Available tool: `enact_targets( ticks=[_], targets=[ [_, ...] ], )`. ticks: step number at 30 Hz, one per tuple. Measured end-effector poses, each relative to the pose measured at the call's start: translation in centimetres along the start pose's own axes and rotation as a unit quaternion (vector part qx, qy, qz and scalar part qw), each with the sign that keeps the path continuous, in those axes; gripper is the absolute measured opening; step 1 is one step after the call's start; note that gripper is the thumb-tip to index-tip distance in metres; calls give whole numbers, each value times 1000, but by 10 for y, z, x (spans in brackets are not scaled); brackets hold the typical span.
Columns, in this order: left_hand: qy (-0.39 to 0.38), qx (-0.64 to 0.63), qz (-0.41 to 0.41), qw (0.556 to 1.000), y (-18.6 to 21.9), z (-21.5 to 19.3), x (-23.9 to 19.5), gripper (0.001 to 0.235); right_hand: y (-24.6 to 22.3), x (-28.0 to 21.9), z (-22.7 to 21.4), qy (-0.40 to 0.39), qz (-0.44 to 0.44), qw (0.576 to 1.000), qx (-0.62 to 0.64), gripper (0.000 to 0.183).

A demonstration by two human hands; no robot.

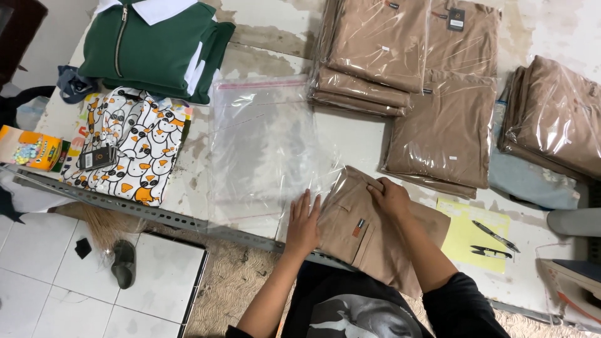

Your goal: Folding brown pants and placing them into clear plastic bags for packaging.

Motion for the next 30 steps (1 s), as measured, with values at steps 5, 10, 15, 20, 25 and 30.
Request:
enact_targets(
  ticks=[5, 10, 15, 20, 25, 30],
  targets=[
    [142, 12, -59, 988, 7, -5, -34, 77, -47, -70, -14, 165, -177, 968, -62, 66],
    [250, -33, -283, 925, -5, 26, -57, 64, -73, -160, 29, -68, -356, 897, -254, 117],
    [186, -163, -330, 911, -16, 33, -59, 26, -66, -171, 54, 38, -358, 888, -287, 79],
    [193, -146, -274, 931, -36, 34, -55, 27, -60, -176, 56, 22, -373, 884, -280, 83],
    [176, -14, -191, 965, -54, 23, -56, 48, -52, -173, 61, 18, -380, 881, -282, 101],
    [211, 47, -123, 968, -71, 24, -56, 24, -49, -164, 57, -43, -365, 903, -225, 113]
  ],
)
Point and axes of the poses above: each hand's wrist, its own x-axis towards the middle knuckle, its own z-axis out of the palm, y = z × x, the point moved 3 cm from there along x, towards the middle knuckle, and after that the axes turned 10 degrees about y, right-handed, at the moved point
